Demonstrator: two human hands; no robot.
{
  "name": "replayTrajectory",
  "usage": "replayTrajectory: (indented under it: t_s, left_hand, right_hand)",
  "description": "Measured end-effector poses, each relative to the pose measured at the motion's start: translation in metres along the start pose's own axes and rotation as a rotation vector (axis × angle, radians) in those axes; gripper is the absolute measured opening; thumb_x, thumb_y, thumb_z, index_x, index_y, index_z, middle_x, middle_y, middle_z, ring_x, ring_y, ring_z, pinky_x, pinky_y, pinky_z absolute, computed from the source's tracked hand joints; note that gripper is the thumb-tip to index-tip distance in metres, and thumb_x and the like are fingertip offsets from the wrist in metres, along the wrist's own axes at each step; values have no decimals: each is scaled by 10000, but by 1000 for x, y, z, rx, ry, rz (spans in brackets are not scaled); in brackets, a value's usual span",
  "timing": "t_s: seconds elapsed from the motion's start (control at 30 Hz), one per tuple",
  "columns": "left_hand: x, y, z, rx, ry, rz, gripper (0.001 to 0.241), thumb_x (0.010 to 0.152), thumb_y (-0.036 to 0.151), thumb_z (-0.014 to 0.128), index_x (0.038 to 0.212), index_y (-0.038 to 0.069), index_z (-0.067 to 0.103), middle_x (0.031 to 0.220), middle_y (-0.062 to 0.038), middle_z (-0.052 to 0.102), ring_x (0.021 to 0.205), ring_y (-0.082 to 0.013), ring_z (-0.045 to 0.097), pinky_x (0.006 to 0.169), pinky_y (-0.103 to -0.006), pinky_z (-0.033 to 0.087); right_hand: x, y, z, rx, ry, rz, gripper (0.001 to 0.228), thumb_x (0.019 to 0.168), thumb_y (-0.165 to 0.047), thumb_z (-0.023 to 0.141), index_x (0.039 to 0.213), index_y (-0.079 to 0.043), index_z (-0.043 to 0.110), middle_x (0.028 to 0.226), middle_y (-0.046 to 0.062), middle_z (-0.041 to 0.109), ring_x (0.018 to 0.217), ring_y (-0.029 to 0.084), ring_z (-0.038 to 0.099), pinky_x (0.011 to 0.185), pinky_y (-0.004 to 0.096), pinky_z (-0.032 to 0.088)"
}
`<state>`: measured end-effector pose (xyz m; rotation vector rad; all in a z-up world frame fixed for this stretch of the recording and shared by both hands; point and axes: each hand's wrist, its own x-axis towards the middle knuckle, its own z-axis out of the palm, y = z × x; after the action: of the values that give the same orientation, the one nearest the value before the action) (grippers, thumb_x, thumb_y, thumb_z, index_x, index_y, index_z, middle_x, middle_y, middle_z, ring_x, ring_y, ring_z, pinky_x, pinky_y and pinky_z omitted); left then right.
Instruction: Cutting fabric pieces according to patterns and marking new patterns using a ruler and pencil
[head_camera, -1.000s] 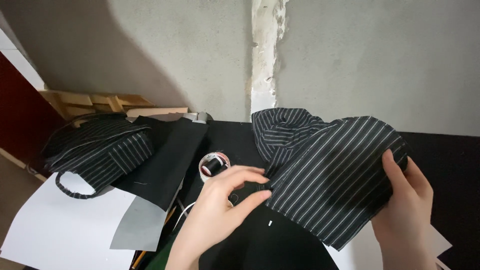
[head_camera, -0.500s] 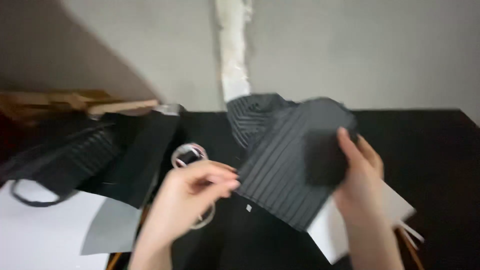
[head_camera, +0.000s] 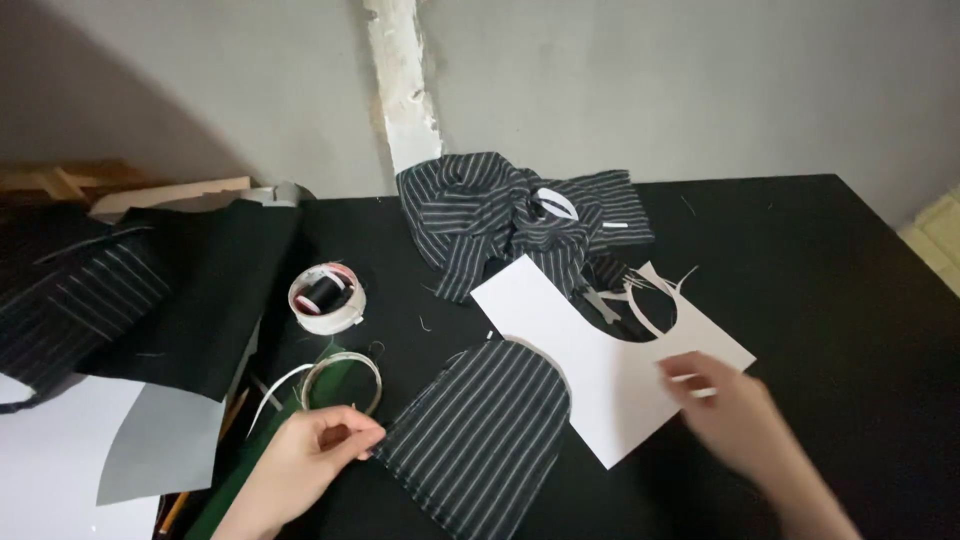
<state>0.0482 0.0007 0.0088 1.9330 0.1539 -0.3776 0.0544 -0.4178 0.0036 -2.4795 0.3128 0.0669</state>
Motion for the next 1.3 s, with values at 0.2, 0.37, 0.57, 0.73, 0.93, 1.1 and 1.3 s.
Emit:
replayTrajectory:
  t_s: [0.2,0.37,0.57,0.73,0.93,1.1,1.3]
  left_hand:
    - [-2,-4,3,65,101,-53,183,832,178,691,740,25,736,679,-59,736,669,-133,699,736,-239,563]
    - [13,-47,-1,-190,144,71,135,838,91,664,781,-27,698,693,-121,690,633,-173,676,663,-296,618]
    - [-7,-10,3,-207,195,-18,168,869,117,619,829,-19,708,833,-119,781,640,-210,689,648,-292,589]
    - [4,-33,4,-228,162,25,135,859,108,635,823,-13,685,773,-127,751,590,-201,685,598,-275,585]
    - [-9,-11,2,-124,162,17,159,853,149,647,768,19,684,784,-64,750,587,-158,691,614,-248,613]
    - [-6,-15,3,-64,179,44,171,840,174,664,741,35,677,760,-34,748,571,-141,701,595,-230,615]
    - [-8,-16,3,-109,172,107,183,850,153,661,706,41,639,755,-36,731,555,-139,678,586,-234,590]
  right_hand:
    - [8,60,-17,-165,60,-61,369,722,-208,731,1089,-225,704,1186,-57,653,1143,155,577,991,347,432]
    - [32,51,7,-357,-22,-485,798,635,-531,784,1337,-319,471,1466,-86,379,1368,107,292,1127,472,76]
    - [68,-8,6,-414,62,-211,367,811,-507,568,998,-222,706,1157,-80,607,1193,131,484,1051,406,251]
    - [111,-21,26,-552,-23,-114,379,776,-508,569,978,-220,710,1072,-39,584,1130,163,510,963,413,324]
    - [105,-35,19,-587,-139,-33,278,774,-423,535,880,-186,635,799,-61,663,938,166,586,972,357,268]
    - [90,-39,-1,-403,-86,34,377,846,-357,523,1183,-186,532,1036,-10,725,852,195,666,1018,373,271]
    - [67,-52,-35,63,236,-129,168,856,-179,653,977,-62,662,882,78,673,786,214,602,718,330,448]
